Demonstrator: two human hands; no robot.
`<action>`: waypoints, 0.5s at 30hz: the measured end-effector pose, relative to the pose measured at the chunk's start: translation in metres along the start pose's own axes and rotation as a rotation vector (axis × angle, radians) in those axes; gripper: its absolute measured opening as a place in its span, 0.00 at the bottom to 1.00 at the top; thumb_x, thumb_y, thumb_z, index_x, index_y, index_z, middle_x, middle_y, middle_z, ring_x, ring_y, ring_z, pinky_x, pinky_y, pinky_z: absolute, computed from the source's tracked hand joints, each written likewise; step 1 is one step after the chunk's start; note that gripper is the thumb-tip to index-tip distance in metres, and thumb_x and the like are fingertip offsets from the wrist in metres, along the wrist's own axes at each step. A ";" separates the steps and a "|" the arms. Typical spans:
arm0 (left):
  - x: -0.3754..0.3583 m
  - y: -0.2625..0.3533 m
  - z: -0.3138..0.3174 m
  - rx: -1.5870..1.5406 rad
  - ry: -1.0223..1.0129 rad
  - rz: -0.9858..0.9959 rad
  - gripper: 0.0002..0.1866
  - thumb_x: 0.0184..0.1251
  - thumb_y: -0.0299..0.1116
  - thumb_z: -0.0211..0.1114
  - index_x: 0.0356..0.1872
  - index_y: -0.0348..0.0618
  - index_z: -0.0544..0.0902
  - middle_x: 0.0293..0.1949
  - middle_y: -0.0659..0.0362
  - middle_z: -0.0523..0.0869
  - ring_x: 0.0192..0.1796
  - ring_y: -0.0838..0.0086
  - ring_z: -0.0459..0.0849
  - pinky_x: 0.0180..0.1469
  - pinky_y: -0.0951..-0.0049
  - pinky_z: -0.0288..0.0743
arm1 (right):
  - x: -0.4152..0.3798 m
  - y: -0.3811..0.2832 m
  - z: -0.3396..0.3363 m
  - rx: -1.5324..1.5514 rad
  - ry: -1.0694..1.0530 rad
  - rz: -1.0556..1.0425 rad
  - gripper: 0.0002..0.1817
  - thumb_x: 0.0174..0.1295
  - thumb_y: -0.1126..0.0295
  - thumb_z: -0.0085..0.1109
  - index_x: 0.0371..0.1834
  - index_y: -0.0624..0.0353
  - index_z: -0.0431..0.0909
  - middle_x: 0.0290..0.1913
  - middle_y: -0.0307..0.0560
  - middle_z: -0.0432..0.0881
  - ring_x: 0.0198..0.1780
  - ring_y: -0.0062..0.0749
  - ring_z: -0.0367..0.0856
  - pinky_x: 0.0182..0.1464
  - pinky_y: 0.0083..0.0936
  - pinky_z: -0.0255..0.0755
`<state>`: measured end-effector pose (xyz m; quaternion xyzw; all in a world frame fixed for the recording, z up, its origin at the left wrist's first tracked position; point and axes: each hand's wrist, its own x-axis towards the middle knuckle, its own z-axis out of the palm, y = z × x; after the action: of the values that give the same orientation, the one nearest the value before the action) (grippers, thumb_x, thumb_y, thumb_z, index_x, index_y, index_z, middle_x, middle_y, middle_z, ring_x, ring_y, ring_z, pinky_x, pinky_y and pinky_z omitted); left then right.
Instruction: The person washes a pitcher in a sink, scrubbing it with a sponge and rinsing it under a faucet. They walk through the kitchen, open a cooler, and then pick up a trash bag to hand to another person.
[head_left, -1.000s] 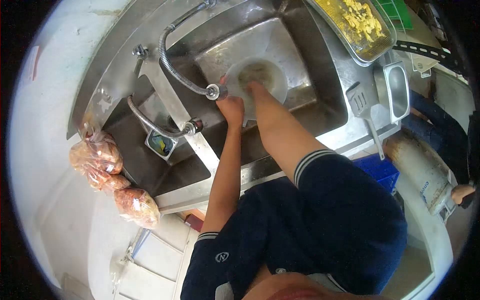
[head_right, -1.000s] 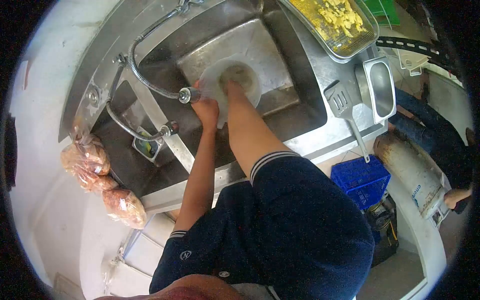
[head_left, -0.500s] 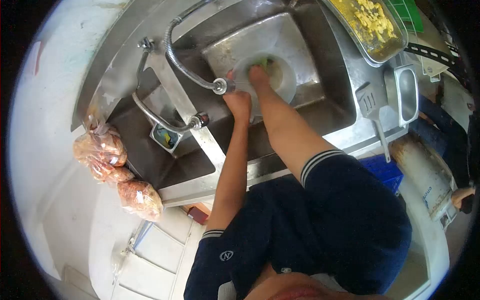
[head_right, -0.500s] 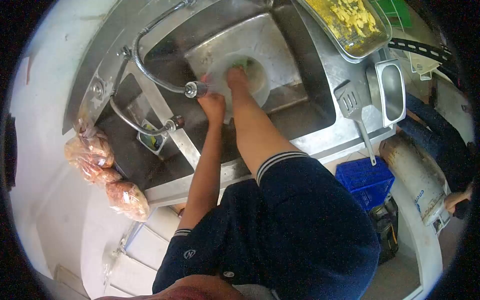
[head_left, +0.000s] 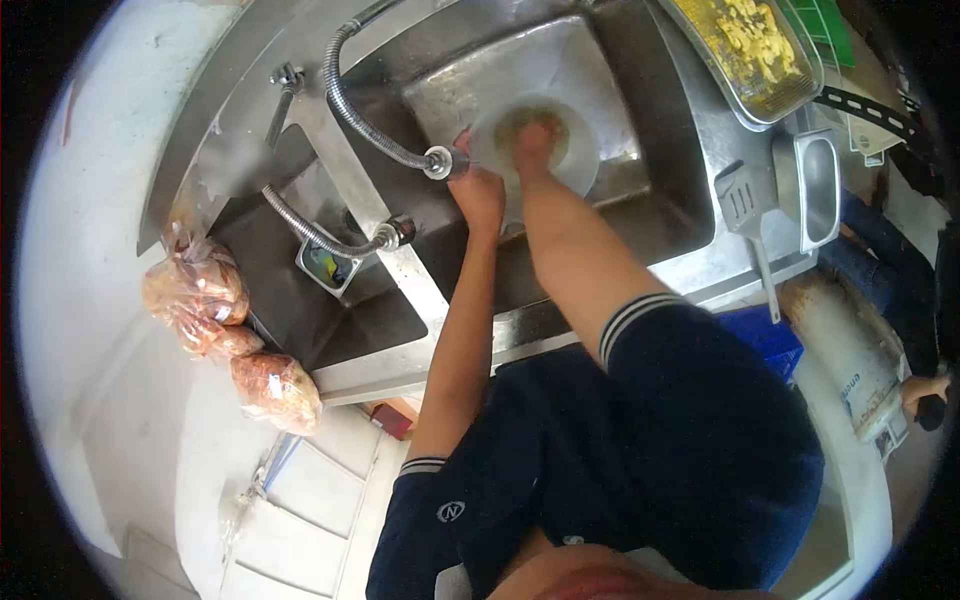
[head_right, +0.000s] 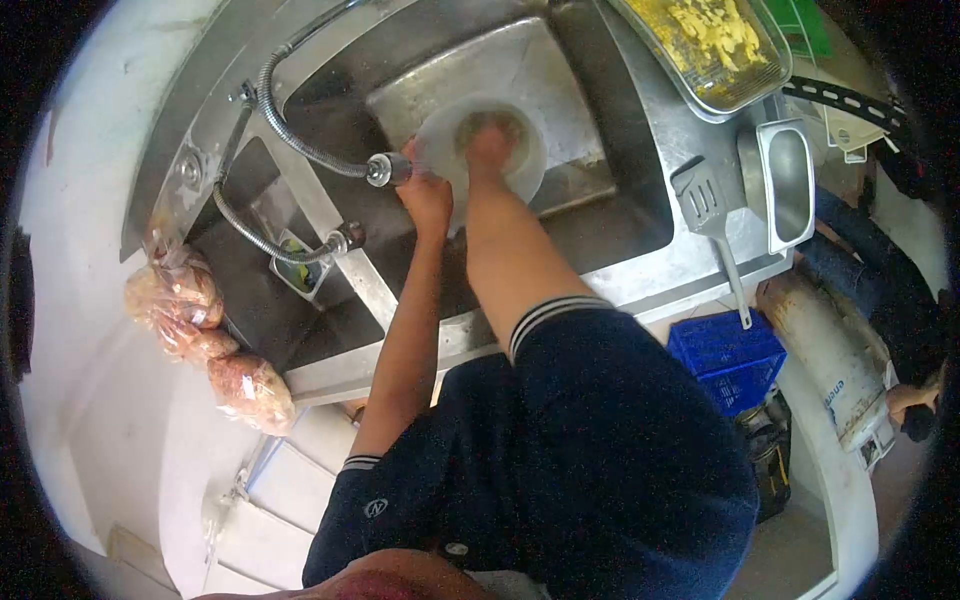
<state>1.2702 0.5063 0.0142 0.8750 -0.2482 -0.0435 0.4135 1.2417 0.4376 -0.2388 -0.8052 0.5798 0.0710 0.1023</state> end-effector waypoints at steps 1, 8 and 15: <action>-0.001 0.003 -0.001 -0.038 0.001 0.015 0.24 0.41 0.15 0.48 0.47 0.32 0.75 0.42 0.45 0.79 0.46 0.49 0.76 0.49 0.61 0.68 | 0.005 -0.004 -0.027 0.085 0.035 -0.101 0.14 0.55 0.66 0.48 0.39 0.56 0.80 0.45 0.54 0.78 0.55 0.49 0.70 0.60 0.42 0.54; -0.003 -0.004 0.007 -0.065 0.059 0.006 0.25 0.39 0.15 0.47 0.47 0.32 0.75 0.44 0.45 0.78 0.50 0.51 0.75 0.54 0.61 0.65 | 0.018 -0.013 -0.040 -0.089 -0.530 -0.466 0.14 0.54 0.68 0.47 0.38 0.60 0.80 0.54 0.57 0.73 0.57 0.45 0.69 0.58 0.38 0.61; -0.005 0.003 0.007 0.104 0.038 -0.011 0.21 0.41 0.14 0.48 0.43 0.27 0.73 0.40 0.44 0.79 0.45 0.53 0.77 0.49 0.67 0.68 | 0.011 -0.010 -0.082 0.030 -0.501 -0.306 0.25 0.57 0.52 0.48 0.51 0.60 0.74 0.62 0.53 0.65 0.63 0.41 0.63 0.63 0.37 0.58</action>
<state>1.2626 0.5028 0.0110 0.8974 -0.2375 -0.0164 0.3716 1.2545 0.4106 -0.1609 -0.8391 0.4091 0.2431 0.2636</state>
